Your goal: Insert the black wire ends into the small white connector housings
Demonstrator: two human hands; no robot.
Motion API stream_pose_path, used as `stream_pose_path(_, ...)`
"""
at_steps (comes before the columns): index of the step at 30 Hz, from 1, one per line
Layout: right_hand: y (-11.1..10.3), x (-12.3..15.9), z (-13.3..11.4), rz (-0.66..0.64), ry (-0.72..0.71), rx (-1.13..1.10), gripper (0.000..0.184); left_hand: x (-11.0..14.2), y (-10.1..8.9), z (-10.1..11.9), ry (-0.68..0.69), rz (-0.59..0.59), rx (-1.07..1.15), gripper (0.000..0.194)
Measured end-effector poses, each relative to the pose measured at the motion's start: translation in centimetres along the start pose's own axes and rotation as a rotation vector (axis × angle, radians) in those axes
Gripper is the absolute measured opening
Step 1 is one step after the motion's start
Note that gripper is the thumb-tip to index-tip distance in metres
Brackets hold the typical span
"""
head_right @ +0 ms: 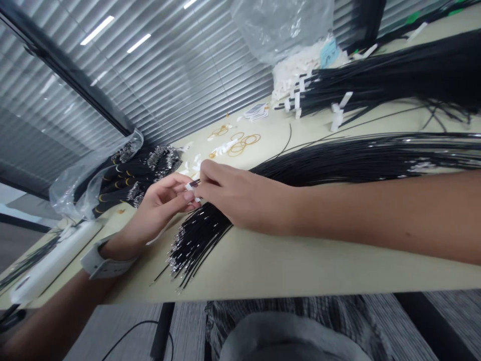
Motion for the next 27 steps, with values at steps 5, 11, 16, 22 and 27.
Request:
stream_pose_path(5, 0.2, 0.1, 0.3, -0.024, 0.046, -0.011, 0.022, 0.1, 0.2, 0.0, 0.012, -0.024, -0.055, 0.01)
stream_pose_path(11, 0.1, 0.1, 0.3, -0.032, 0.051, -0.017, 0.022, 0.2, 0.4, 0.1, 0.017, -0.058, -0.021, 0.009)
stream_pose_path(16, 0.0, -0.1, -0.1, -0.025, 0.014, -0.042, 0.02, 0.3, 0.5, 0.1, 0.02, -0.076, -0.039, 0.009)
stream_pose_path(22, -0.5, 0.0, -0.5, 0.037, -0.012, -0.015, 0.02, 0.5, 0.8, 0.5, 0.06, -0.079, -0.079, 0.013)
stream_pose_path(27, -0.4, 0.0, -0.6, 0.003, 0.009, -0.004, 0.019, 0.7, 2.0, 0.9, 0.1, -0.124, -0.081, 0.008)
Point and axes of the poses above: each hand's wrist, its own x-axis away from the middle knuckle, its own y-axis out of the palm, z = x × y, the point moved 7 cm from there along -x, towards the middle knuckle
